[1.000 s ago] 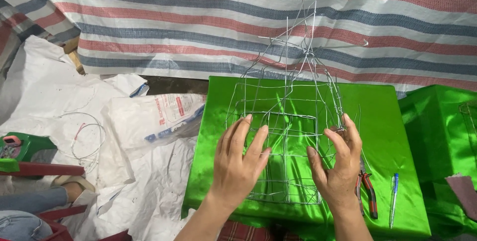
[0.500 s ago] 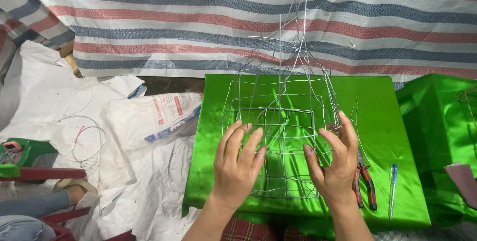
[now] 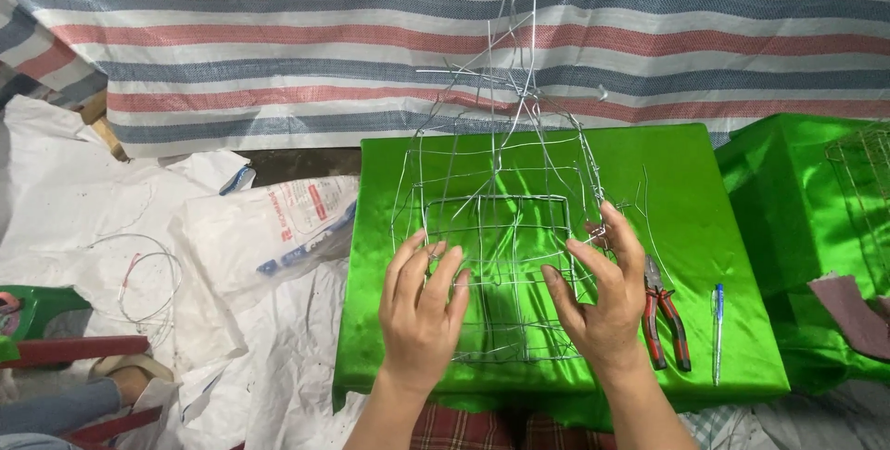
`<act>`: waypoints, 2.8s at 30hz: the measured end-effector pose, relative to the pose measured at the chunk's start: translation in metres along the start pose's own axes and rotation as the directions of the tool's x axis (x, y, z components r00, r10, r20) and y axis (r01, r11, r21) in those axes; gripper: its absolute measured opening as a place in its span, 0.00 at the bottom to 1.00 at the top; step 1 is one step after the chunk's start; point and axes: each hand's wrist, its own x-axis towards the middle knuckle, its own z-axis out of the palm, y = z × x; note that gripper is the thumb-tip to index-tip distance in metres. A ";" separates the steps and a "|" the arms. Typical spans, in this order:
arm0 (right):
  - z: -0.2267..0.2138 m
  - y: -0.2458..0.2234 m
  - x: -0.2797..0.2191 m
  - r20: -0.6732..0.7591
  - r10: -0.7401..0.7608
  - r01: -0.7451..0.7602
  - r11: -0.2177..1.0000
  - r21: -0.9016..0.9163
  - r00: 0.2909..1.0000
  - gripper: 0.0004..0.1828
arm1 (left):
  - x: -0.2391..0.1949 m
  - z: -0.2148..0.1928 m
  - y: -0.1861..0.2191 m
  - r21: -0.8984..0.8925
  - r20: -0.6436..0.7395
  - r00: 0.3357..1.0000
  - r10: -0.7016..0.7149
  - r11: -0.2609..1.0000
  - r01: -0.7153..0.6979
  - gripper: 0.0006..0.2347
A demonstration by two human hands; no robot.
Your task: Assembling a wire cage by manually bending and intertwining thin metal wires.
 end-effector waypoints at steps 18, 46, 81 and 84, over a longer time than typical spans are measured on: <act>-0.023 0.030 0.000 0.055 0.034 -0.042 0.988 0.148 0.998 0.29 | -0.019 0.013 -0.009 -0.033 -0.020 0.999 -0.031 0.999 0.030 0.19; -0.065 0.046 0.051 0.399 -0.255 0.343 0.924 -0.167 0.881 0.29 | -0.023 0.016 -0.013 -0.032 -0.018 0.999 -0.042 0.999 0.041 0.19; -0.062 0.031 0.052 0.396 -0.332 0.425 0.888 -0.175 0.856 0.36 | -0.032 0.029 -0.013 -0.018 -0.045 0.999 -0.026 1.000 0.025 0.22; -0.063 0.030 0.052 0.402 -0.318 0.415 0.892 -0.179 0.859 0.35 | -0.031 0.029 -0.012 -0.019 -0.040 0.999 -0.026 0.999 0.025 0.24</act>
